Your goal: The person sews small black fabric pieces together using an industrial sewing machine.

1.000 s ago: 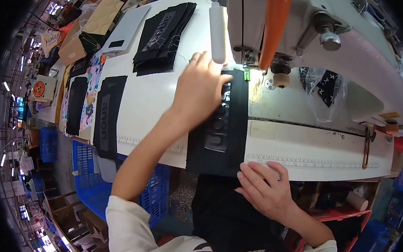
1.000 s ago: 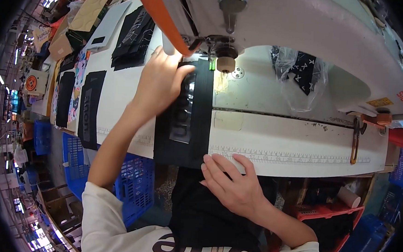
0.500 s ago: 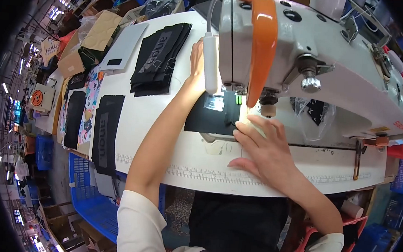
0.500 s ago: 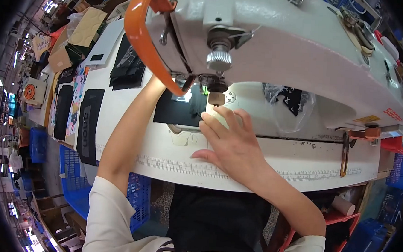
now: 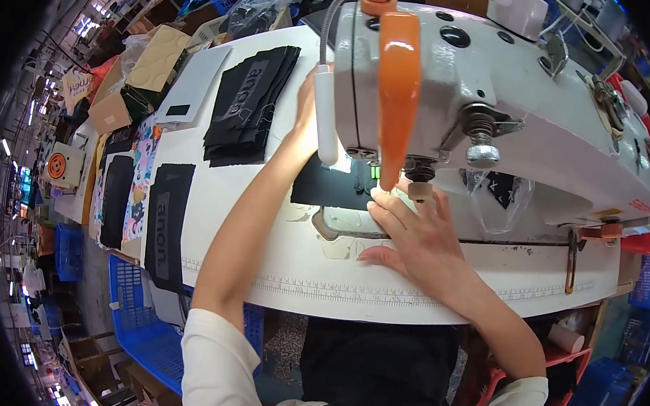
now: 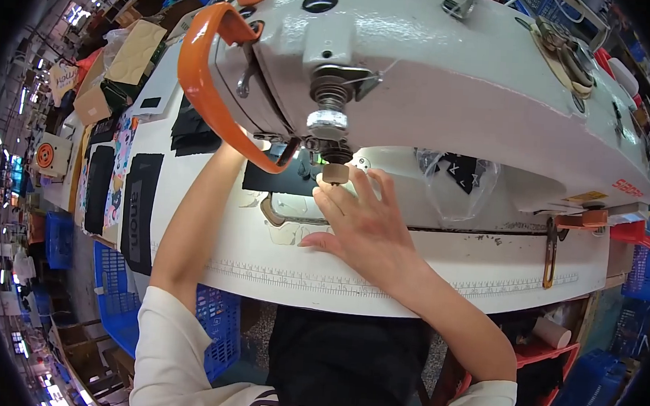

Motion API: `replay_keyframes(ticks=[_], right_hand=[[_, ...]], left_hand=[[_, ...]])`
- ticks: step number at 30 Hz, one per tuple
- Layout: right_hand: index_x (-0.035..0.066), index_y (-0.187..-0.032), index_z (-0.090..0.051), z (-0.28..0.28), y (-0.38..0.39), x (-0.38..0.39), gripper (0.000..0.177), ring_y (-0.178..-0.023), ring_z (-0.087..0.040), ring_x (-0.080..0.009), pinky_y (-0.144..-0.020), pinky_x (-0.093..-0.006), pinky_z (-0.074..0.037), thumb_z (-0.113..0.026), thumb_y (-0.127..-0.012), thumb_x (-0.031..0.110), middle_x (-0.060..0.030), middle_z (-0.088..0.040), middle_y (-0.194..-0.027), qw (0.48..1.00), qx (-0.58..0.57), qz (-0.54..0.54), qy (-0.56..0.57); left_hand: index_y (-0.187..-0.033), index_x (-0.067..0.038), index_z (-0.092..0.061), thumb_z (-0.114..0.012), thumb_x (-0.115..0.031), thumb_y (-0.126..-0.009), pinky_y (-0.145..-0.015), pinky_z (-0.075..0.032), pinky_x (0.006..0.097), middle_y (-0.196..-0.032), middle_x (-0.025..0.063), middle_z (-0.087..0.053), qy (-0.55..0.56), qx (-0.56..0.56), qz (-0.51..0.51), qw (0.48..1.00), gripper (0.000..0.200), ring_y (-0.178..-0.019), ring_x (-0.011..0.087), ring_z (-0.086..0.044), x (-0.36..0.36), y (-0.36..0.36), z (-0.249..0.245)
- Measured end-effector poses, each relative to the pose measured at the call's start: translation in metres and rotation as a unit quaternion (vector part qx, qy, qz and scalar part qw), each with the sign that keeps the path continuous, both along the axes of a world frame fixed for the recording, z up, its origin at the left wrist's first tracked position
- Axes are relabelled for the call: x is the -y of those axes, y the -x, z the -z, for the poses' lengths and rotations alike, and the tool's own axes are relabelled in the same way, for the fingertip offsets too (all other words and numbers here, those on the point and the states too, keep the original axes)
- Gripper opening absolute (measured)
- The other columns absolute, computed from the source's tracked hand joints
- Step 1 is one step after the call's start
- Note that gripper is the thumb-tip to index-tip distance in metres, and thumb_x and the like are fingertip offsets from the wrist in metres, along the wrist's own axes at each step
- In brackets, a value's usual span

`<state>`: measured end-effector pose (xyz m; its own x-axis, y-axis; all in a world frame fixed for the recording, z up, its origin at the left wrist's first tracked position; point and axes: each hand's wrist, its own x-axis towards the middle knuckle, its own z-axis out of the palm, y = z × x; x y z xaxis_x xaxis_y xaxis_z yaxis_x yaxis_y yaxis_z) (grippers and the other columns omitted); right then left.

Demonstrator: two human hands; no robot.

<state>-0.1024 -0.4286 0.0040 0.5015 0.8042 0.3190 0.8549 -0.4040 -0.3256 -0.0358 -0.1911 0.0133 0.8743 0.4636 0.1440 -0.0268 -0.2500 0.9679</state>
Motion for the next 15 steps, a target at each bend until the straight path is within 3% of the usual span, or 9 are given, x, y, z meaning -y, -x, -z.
replay_keyframes(ticks=[1,3,7,9,15], right_hand=[[0.005,-0.122,-0.064,0.000,0.000,0.001,0.062,-0.133,-0.043,-0.0308,-0.111,-0.0484,-0.030,-0.076,-0.078,0.048,-0.0053,-0.057,-0.133,1.000,-0.001,0.000,-0.007],[0.005,-0.122,-0.064,0.000,0.001,0.001,0.062,-0.132,-0.043,-0.0307,-0.111,-0.0485,-0.030,-0.075,-0.078,0.048,-0.0054,-0.057,-0.132,1.000,0.004,0.004,-0.006],[0.004,-0.121,-0.064,0.000,0.001,-0.001,0.062,-0.132,-0.044,-0.0301,-0.112,-0.0486,-0.030,-0.075,-0.078,0.048,-0.0058,-0.058,-0.131,1.000,0.018,0.000,-0.003],[0.004,-0.121,-0.064,0.001,0.002,-0.001,0.062,-0.132,-0.044,-0.0297,-0.112,-0.0485,-0.030,-0.075,-0.078,0.048,-0.0061,-0.058,-0.130,1.000,0.017,0.002,-0.008],[0.004,-0.121,-0.063,0.002,0.002,0.000,0.062,-0.132,-0.044,-0.0297,-0.111,-0.0481,-0.030,-0.075,-0.079,0.048,-0.0063,-0.057,-0.131,1.000,0.016,0.003,-0.005]], left_hand=[[-0.105,-0.001,-0.060,-0.050,-0.024,-0.099,-0.077,-0.048,0.0396,-0.088,0.0160,-0.062,-0.140,0.084,0.064,0.985,0.026,-0.083,0.0326,-0.060,-0.017,0.006,0.013],[-0.107,0.000,-0.063,-0.061,-0.013,-0.091,-0.077,-0.051,0.0371,-0.094,0.0166,-0.065,-0.290,0.179,0.121,0.932,0.021,-0.083,0.0317,-0.063,-0.014,0.027,0.009],[-0.106,0.000,-0.069,-0.070,0.001,-0.083,-0.082,-0.054,0.0360,-0.106,0.0156,-0.068,-0.323,-0.015,0.153,0.934,0.023,-0.096,0.0318,-0.066,0.010,0.097,0.008],[-0.107,-0.002,-0.072,-0.069,0.001,-0.081,-0.085,-0.056,0.0374,-0.113,0.0119,-0.069,-0.436,0.106,0.212,0.868,0.026,-0.103,0.0311,-0.066,0.013,0.111,0.010],[-0.113,-0.004,-0.072,-0.071,0.000,-0.075,-0.089,-0.057,0.0359,-0.116,0.0081,-0.070,-0.476,0.127,0.233,0.838,0.039,-0.110,0.0283,-0.066,0.012,0.113,0.012]])
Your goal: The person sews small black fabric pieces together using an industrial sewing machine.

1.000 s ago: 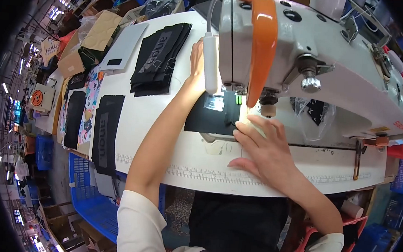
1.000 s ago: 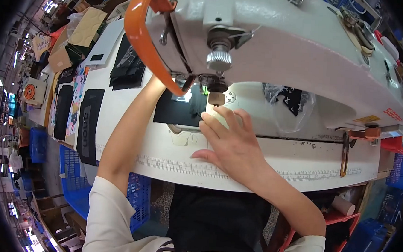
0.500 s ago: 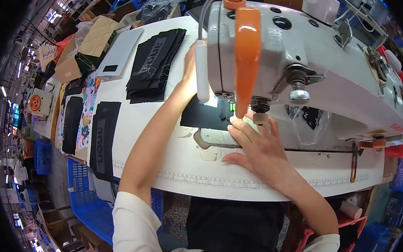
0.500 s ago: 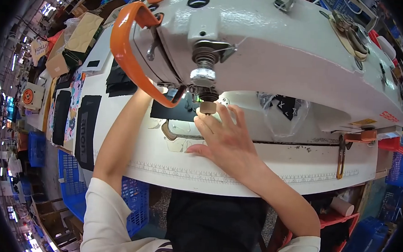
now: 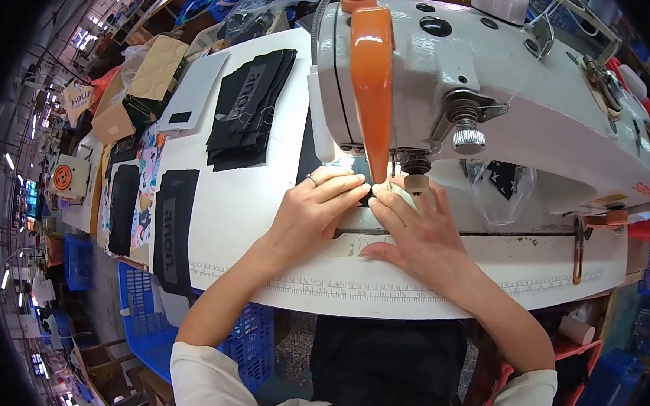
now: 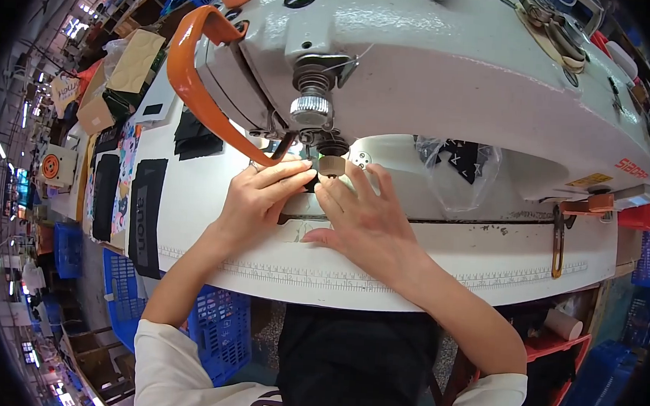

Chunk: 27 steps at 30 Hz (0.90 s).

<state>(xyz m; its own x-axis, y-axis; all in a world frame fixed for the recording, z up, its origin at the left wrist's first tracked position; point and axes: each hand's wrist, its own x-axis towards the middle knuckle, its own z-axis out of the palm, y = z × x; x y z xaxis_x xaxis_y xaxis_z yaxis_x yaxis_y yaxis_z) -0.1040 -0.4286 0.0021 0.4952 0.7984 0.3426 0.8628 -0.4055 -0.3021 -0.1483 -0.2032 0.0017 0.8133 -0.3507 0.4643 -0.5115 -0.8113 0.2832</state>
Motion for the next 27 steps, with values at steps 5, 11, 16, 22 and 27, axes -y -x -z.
replay_keyframes(ticks=[5,11,16,22,27], right_hand=[[0.003,-0.124,-0.061,-0.001,0.000,-0.001,0.064,-0.133,-0.044,-0.0295,-0.111,-0.0477,-0.032,-0.075,-0.079,0.047,-0.0070,-0.056,-0.132,1.000,-0.013,-0.004,0.004],[0.002,-0.128,-0.059,0.002,0.000,-0.002,0.067,-0.132,-0.045,-0.0293,-0.109,-0.0471,-0.033,-0.076,-0.080,0.045,-0.0077,-0.055,-0.134,1.000,-0.022,0.005,-0.014],[0.001,-0.130,-0.058,0.004,0.001,-0.001,0.066,-0.131,-0.046,-0.0298,-0.107,-0.0471,-0.036,-0.075,-0.081,0.043,-0.0080,-0.055,-0.134,1.000,-0.018,0.003,-0.020],[0.002,-0.130,-0.058,0.005,0.001,0.000,0.064,-0.131,-0.047,-0.0296,-0.105,-0.0457,-0.038,-0.076,-0.081,0.040,-0.0087,-0.055,-0.134,0.999,-0.025,0.000,-0.033],[0.003,-0.128,-0.058,0.004,0.002,-0.002,0.062,-0.131,-0.047,-0.0287,-0.104,-0.0441,-0.038,-0.077,-0.080,0.037,-0.0091,-0.055,-0.133,0.999,-0.020,-0.003,-0.042]], left_hand=[[-0.116,-0.003,-0.072,-0.071,-0.001,-0.074,-0.090,-0.058,0.0340,-0.119,0.0082,-0.070,-0.070,-0.002,0.009,0.997,0.042,-0.116,0.0260,-0.064,0.000,0.003,-0.008],[-0.115,-0.004,-0.072,-0.070,-0.004,-0.077,-0.083,-0.059,0.0329,-0.117,0.0081,-0.071,-0.078,0.021,0.005,0.997,0.038,-0.104,0.0257,-0.069,-0.006,-0.015,-0.002],[-0.114,-0.005,-0.073,-0.070,-0.006,-0.080,-0.074,-0.058,0.0322,-0.112,0.0077,-0.073,-0.079,-0.002,-0.020,0.997,0.034,-0.083,0.0256,-0.069,-0.012,-0.026,0.003],[-0.112,-0.005,-0.073,-0.070,-0.005,-0.080,-0.069,-0.057,0.0323,-0.112,0.0090,-0.072,-0.039,0.022,-0.026,0.999,0.033,-0.076,0.0253,-0.067,-0.008,-0.026,0.007],[-0.110,-0.003,-0.072,-0.074,-0.012,-0.080,-0.070,-0.057,0.0362,-0.110,0.0107,-0.071,-0.043,0.034,0.003,0.998,0.032,-0.076,0.0280,-0.066,-0.010,-0.021,-0.006]])
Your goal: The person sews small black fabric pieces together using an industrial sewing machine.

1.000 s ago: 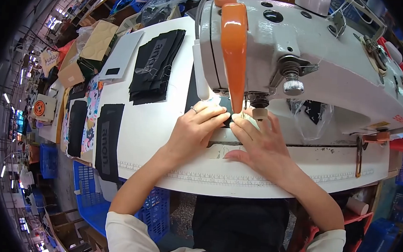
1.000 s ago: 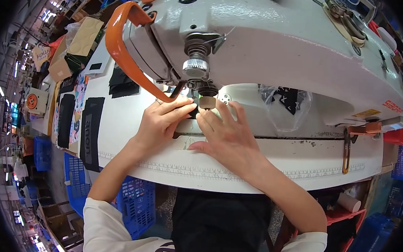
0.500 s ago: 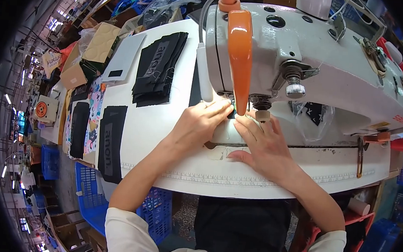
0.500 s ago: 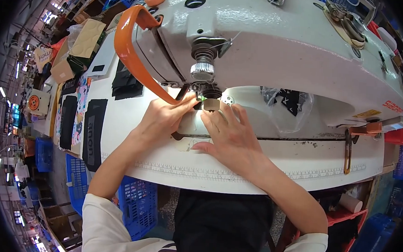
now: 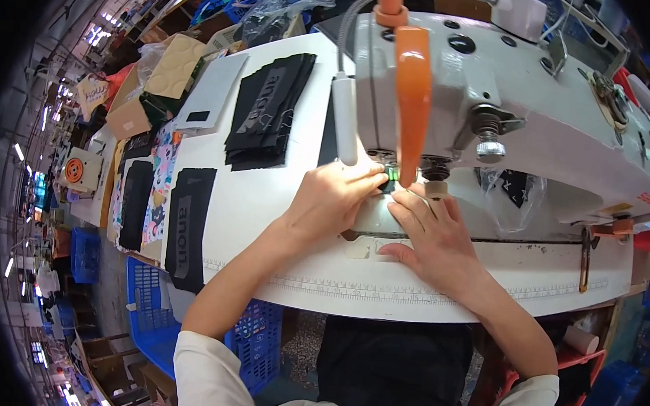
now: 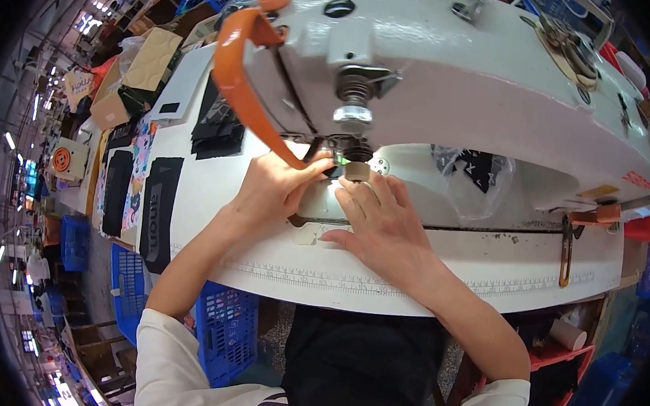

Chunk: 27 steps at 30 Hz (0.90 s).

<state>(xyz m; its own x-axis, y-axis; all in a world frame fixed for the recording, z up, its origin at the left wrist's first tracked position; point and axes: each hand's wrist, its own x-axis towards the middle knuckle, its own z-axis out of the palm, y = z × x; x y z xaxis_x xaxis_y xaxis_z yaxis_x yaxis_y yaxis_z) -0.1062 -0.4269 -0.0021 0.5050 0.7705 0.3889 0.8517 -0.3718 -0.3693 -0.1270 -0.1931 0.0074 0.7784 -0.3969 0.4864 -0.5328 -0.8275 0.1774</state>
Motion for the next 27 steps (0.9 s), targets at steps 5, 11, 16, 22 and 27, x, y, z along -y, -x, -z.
replay_keyframes(ticks=[5,11,16,22,27], right_hand=[[0.003,-0.124,-0.058,-0.003,0.003,-0.001,0.057,-0.130,-0.048,-0.0279,-0.104,-0.0433,-0.039,-0.078,-0.079,0.034,-0.0091,-0.055,-0.131,1.000,-0.006,-0.011,0.016],[0.005,-0.121,-0.058,-0.007,0.001,0.002,0.054,-0.127,-0.050,-0.0288,-0.103,-0.0432,-0.039,-0.079,-0.078,0.029,-0.0090,-0.055,-0.128,1.000,-0.011,-0.020,0.004],[0.005,-0.121,-0.058,-0.007,0.001,0.002,0.054,-0.125,-0.051,-0.0296,-0.103,-0.0430,-0.039,-0.080,-0.076,0.027,-0.0091,-0.055,-0.127,1.000,-0.008,-0.029,-0.006],[0.006,-0.120,-0.058,-0.007,0.003,0.000,0.053,-0.125,-0.051,-0.0290,-0.103,-0.0429,-0.040,-0.081,-0.077,0.027,-0.0091,-0.055,-0.128,0.999,-0.008,-0.035,0.006],[0.007,-0.119,-0.058,-0.001,0.001,0.008,0.052,-0.124,-0.052,-0.0276,-0.103,-0.0419,-0.041,-0.081,-0.078,0.030,-0.0081,-0.056,-0.127,1.000,0.022,0.010,-0.001]], left_hand=[[-0.103,-0.001,-0.067,-0.078,-0.023,-0.079,-0.077,-0.055,0.0436,-0.101,0.0173,-0.068,0.040,-0.024,-0.269,0.962,0.034,-0.081,0.0358,-0.066,-0.022,-0.047,0.008],[-0.100,0.001,-0.061,-0.077,-0.020,-0.081,-0.081,-0.053,0.0449,-0.097,0.0217,-0.066,0.054,-0.103,-0.350,0.929,0.032,-0.088,0.0380,-0.067,-0.018,-0.053,-0.003],[-0.107,0.000,-0.056,-0.078,-0.017,-0.083,-0.079,-0.052,0.0454,-0.095,0.0221,-0.067,0.409,0.018,-0.349,0.843,0.037,-0.089,0.0411,-0.067,-0.088,-0.055,-0.032],[-0.116,0.004,-0.057,-0.078,-0.024,-0.085,-0.091,-0.047,0.0455,-0.105,0.0251,-0.064,0.091,-0.067,-0.465,0.878,0.047,-0.102,0.0419,-0.060,-0.174,-0.052,-0.005],[-0.115,0.000,-0.063,-0.071,-0.021,-0.090,-0.096,-0.045,0.0420,-0.112,0.0180,-0.062,0.126,0.065,-0.418,0.897,0.033,-0.109,0.0377,-0.057,-0.122,0.025,-0.031]])
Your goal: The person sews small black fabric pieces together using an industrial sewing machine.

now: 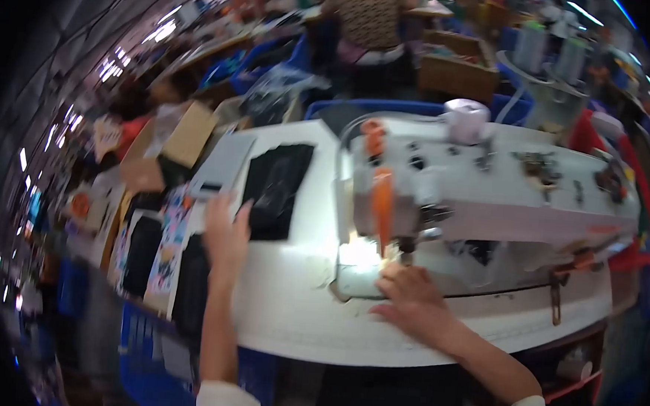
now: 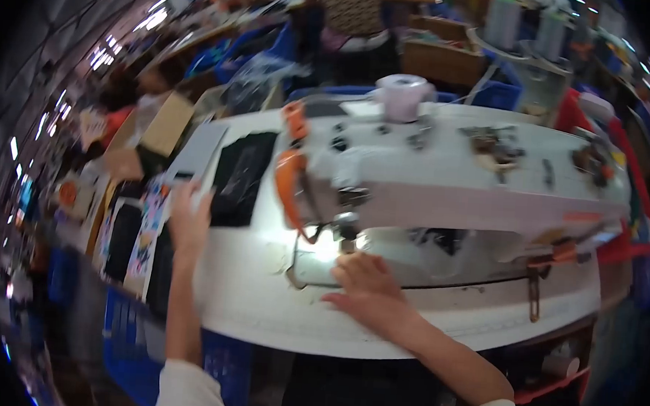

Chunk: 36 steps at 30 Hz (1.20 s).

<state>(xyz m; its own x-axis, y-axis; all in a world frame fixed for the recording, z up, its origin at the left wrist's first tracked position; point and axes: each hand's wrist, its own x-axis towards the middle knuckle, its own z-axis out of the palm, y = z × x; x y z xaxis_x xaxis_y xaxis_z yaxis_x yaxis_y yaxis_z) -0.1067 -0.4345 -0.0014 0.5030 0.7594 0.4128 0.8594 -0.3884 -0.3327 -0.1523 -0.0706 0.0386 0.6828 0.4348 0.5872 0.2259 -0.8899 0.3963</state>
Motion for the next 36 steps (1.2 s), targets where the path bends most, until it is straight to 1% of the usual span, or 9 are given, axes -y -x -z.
replay_keyframes(ticks=[2,4,10,15,25,30,32,34,36], right_hand=[[0.007,-0.118,-0.058,0.003,0.000,0.000,0.049,-0.120,-0.053,-0.0263,-0.100,-0.0399,-0.042,-0.079,-0.081,0.033,-0.0070,-0.056,-0.124,0.999,-0.004,-0.034,-0.026],[0.007,-0.117,-0.058,0.001,-0.001,0.000,0.049,-0.119,-0.053,-0.0256,-0.099,-0.0391,-0.042,-0.078,-0.081,0.034,-0.0067,-0.056,-0.123,0.999,0.010,-0.024,-0.027],[0.007,-0.115,-0.059,0.003,0.000,-0.001,0.045,-0.116,-0.052,-0.0227,-0.097,-0.0365,-0.043,-0.075,-0.084,0.037,-0.0054,-0.056,-0.118,0.997,0.016,-0.056,-0.045],[0.007,-0.112,-0.059,0.009,0.001,0.000,0.044,-0.116,-0.052,-0.0222,-0.096,-0.0357,-0.043,-0.075,-0.084,0.037,-0.0049,-0.056,-0.117,0.998,0.010,-0.044,-0.055],[0.007,-0.111,-0.060,0.010,0.000,-0.001,0.042,-0.114,-0.053,-0.0213,-0.096,-0.0350,-0.043,-0.074,-0.085,0.038,-0.0046,-0.057,-0.115,0.997,0.019,-0.045,-0.052],[0.007,-0.112,-0.060,0.012,0.000,-0.001,0.042,-0.115,-0.053,-0.0215,-0.096,-0.0351,-0.042,-0.074,-0.085,0.037,-0.0046,-0.056,-0.115,0.997,0.034,-0.048,-0.048],[0.007,-0.113,-0.061,0.006,0.001,0.000,0.043,-0.115,-0.053,-0.0220,-0.096,-0.0362,-0.042,-0.074,-0.085,0.036,-0.0048,-0.057,-0.115,0.997,0.036,-0.055,-0.044],[0.007,-0.114,-0.062,-0.006,0.003,0.003,0.044,-0.116,-0.054,-0.0229,-0.095,-0.0383,-0.043,-0.076,-0.084,0.036,-0.0052,-0.059,-0.116,0.996,0.051,-0.062,-0.042],[0.007,-0.115,-0.063,-0.029,0.014,0.020,0.046,-0.115,-0.056,-0.0239,-0.094,-0.0401,-0.044,-0.077,-0.083,0.035,-0.0057,-0.061,-0.117,0.993,0.084,-0.060,-0.055]], left_hand=[[-0.110,0.000,-0.064,-0.069,-0.017,-0.088,-0.090,-0.047,0.0440,-0.110,0.0177,-0.062,-0.046,-0.143,-0.086,0.985,0.028,-0.105,0.0376,-0.059,0.012,0.058,-0.013],[-0.109,0.001,-0.064,-0.071,-0.020,-0.085,-0.085,-0.048,0.0486,-0.108,0.0204,-0.062,-0.160,-0.142,-0.132,0.968,0.033,-0.100,0.0396,-0.060,0.004,0.110,0.004],[-0.102,0.001,-0.061,-0.064,-0.013,-0.086,-0.074,-0.054,0.0472,-0.098,0.0181,-0.066,-0.170,-0.297,-0.182,0.922,0.022,-0.086,0.0397,-0.067,0.013,0.143,0.023],[-0.091,-0.001,-0.061,-0.063,-0.009,-0.085,-0.066,-0.055,0.0460,-0.088,0.0161,-0.067,-0.229,-0.279,-0.204,0.910,0.010,-0.074,0.0391,-0.068,0.001,0.137,0.034],[-0.083,-0.003,-0.059,-0.061,-0.010,-0.087,-0.060,-0.050,0.0488,-0.077,0.0184,-0.063,-0.150,-0.129,-0.176,0.964,0.008,-0.068,0.0400,-0.064,-0.023,0.146,0.025],[-0.082,-0.003,-0.054,-0.063,-0.013,-0.086,-0.060,-0.048,0.0523,-0.075,0.0189,-0.060,-0.252,-0.036,-0.223,0.941,0.013,-0.066,0.0422,-0.062,0.019,0.149,-0.025],[-0.083,-0.005,-0.054,-0.063,-0.015,-0.085,-0.059,-0.047,0.0531,-0.075,0.0178,-0.058,-0.188,-0.164,-0.142,0.958,0.014,-0.066,0.0425,-0.061,0.074,0.150,-0.053],[-0.074,-0.005,-0.054,-0.062,-0.014,-0.087,-0.056,-0.047,0.0497,-0.066,0.0190,-0.057,-0.106,-0.252,0.052,0.960,0.018,-0.063,0.0421,-0.062,0.125,0.141,-0.069],[-0.074,-0.006,-0.055,-0.063,-0.017,-0.087,-0.055,-0.047,0.0495,-0.065,0.0179,-0.058,0.004,-0.273,0.203,0.940,0.019,-0.061,0.0410,-0.062,0.150,0.125,-0.044]])
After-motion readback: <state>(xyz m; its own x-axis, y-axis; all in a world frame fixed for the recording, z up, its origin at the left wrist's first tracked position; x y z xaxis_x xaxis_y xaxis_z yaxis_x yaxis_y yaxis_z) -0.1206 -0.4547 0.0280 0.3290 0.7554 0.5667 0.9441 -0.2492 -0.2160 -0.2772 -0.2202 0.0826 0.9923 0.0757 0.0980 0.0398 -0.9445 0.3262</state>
